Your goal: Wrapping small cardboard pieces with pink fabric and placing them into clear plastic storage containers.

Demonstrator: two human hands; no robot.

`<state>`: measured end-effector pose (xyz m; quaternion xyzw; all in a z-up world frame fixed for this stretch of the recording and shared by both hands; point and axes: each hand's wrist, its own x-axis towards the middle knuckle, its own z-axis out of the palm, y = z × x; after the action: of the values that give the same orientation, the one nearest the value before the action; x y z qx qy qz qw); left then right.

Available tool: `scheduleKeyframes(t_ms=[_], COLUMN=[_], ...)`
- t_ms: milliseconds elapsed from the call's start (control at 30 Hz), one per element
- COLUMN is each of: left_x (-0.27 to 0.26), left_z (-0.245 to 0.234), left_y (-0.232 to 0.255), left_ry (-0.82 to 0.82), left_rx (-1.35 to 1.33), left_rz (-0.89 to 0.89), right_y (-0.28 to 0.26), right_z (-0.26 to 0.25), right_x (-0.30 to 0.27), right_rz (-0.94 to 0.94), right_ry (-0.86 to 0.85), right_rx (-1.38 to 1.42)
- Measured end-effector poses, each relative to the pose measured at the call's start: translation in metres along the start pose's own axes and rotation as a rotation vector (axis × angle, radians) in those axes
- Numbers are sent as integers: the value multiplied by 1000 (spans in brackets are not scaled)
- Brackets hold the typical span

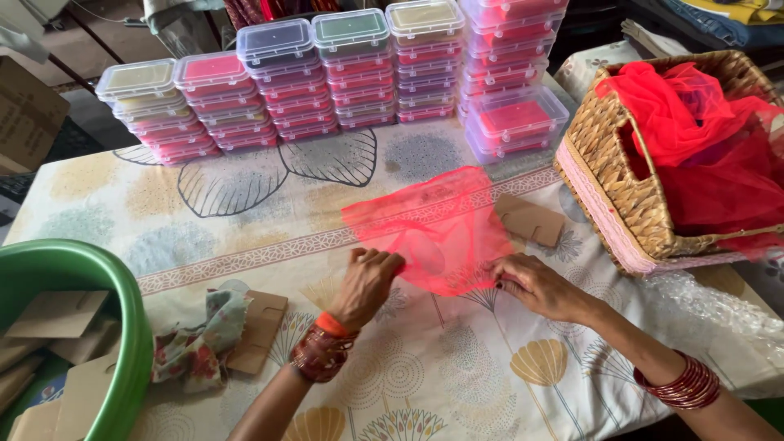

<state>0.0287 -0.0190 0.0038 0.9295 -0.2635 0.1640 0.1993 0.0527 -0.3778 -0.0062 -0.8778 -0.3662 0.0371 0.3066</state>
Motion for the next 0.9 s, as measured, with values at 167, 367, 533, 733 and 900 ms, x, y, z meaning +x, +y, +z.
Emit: scheduleKeyframes(t_ms=[167,367,533,733,900], left_x=[-43,-84,-111,-144,-140], left_z=[-64,-106,-115,-83,-96], left_y=[12,30,46,48,64], left_ry=[11,-55,-27,-276,-279], left_rx=[148,356,387,436,324], left_rz=[96,130,135,71,93], right_y=[-33,-53,-64,-77,-93], right_z=[-5,4,10,10,-9], right_x=[3,-6,-21,-34,-48], right_rz=[171,53,-43,-174,-248], right_ry=[-115,-105,-64,-20,24], right_rx=[186,126,61,-9,-36])
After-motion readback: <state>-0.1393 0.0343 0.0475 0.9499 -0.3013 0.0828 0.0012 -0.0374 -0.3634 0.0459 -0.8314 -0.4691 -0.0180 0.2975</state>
